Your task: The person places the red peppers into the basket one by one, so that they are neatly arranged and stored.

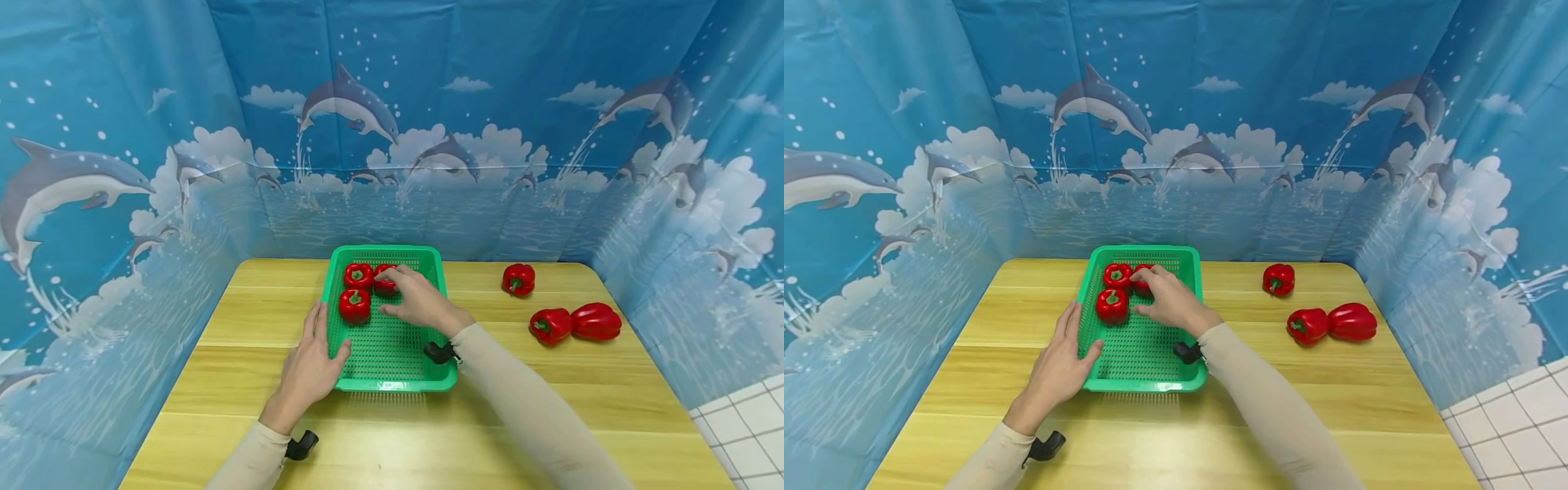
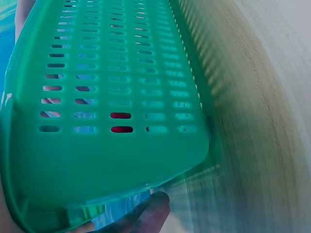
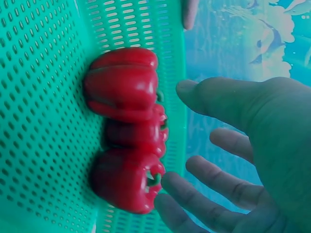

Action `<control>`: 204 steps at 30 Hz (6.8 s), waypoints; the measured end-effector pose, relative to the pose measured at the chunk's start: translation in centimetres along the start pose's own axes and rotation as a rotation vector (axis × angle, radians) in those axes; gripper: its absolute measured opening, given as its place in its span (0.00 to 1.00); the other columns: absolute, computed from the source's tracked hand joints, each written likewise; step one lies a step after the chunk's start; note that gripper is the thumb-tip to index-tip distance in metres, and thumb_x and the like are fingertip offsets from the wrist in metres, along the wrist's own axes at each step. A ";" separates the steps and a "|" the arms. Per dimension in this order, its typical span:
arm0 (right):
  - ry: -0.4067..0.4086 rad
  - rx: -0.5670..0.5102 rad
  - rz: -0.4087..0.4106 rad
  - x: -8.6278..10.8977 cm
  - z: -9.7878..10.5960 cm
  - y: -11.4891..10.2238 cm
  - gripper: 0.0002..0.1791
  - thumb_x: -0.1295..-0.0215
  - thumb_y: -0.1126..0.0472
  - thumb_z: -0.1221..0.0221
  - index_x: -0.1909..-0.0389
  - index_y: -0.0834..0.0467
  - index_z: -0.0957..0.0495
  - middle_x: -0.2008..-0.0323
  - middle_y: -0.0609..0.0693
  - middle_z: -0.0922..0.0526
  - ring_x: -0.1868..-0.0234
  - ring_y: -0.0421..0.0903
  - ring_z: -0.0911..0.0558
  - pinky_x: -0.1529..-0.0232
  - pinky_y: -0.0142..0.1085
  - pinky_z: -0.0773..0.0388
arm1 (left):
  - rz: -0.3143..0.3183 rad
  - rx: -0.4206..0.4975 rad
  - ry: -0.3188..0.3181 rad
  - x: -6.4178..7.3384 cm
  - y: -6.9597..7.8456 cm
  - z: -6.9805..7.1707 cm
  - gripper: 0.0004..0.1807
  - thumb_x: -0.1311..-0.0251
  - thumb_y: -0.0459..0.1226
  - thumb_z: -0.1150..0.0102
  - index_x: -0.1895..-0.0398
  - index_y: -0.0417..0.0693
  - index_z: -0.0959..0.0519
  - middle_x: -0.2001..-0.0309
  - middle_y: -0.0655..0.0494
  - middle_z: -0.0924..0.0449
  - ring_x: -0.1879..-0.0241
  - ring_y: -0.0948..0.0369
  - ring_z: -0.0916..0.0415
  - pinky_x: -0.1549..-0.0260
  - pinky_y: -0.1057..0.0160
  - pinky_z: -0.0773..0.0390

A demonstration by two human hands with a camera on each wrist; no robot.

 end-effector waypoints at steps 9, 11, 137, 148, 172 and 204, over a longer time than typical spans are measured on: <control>0.040 0.037 0.027 1.7 1.9 0.3 0.38 0.24 0.51 0.21 0.18 0.54 0.21 0.24 0.58 0.19 0.23 0.62 0.17 0.26 0.60 0.13 | 0.002 0.006 0.008 -0.1 -0.1 0.0 0.55 0.14 0.53 0.38 0.00 0.45 0.59 0.01 0.47 0.59 0.85 0.59 0.34 0.86 0.61 0.30; 0.049 0.046 0.029 2.0 2.3 0.6 0.37 0.23 0.52 0.21 0.18 0.53 0.21 0.25 0.57 0.19 0.27 0.60 0.15 0.28 0.59 0.12 | 0.002 0.008 0.009 -0.1 -0.1 0.0 0.55 0.14 0.53 0.38 0.01 0.45 0.59 0.01 0.48 0.59 0.86 0.59 0.35 0.86 0.61 0.31; 0.044 0.164 -0.343 10.0 8.3 23.0 0.48 0.31 0.61 0.19 0.15 0.60 0.31 0.30 0.81 0.28 0.35 0.81 0.17 0.36 0.78 0.15 | 0.021 0.006 0.003 0.2 0.3 0.2 0.56 0.15 0.53 0.36 0.00 0.46 0.58 0.01 0.49 0.60 0.86 0.59 0.35 0.86 0.60 0.32; 0.061 0.153 -0.347 10.2 8.3 22.9 0.49 0.32 0.60 0.18 0.15 0.60 0.31 0.33 0.79 0.27 0.38 0.79 0.15 0.39 0.75 0.12 | 0.018 0.003 0.011 0.1 0.2 0.2 0.56 0.15 0.53 0.35 0.00 0.46 0.59 0.01 0.48 0.59 0.86 0.59 0.35 0.87 0.61 0.32; 0.143 0.160 -0.323 10.6 7.9 19.7 0.46 0.26 0.52 0.23 0.14 0.64 0.30 0.29 0.79 0.23 0.37 0.75 0.15 0.42 0.68 0.08 | 0.016 0.008 0.001 0.1 0.3 0.3 0.56 0.15 0.53 0.37 0.00 0.46 0.60 0.01 0.49 0.61 0.85 0.58 0.33 0.85 0.60 0.31; 0.227 0.120 -0.210 9.8 8.7 13.4 0.42 0.28 0.52 0.24 0.20 0.65 0.29 0.36 0.70 0.15 0.48 0.63 0.08 0.48 0.61 0.05 | 0.016 0.001 0.002 0.1 0.0 0.0 0.56 0.15 0.54 0.38 0.00 0.46 0.60 0.01 0.49 0.61 0.84 0.59 0.33 0.84 0.60 0.31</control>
Point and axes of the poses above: each hand's wrist, its own x-axis away from the middle knuckle, its own z-axis out of the back of the hand, y = z × x, the point moved 2 cm from there along -x, towards the middle knuckle
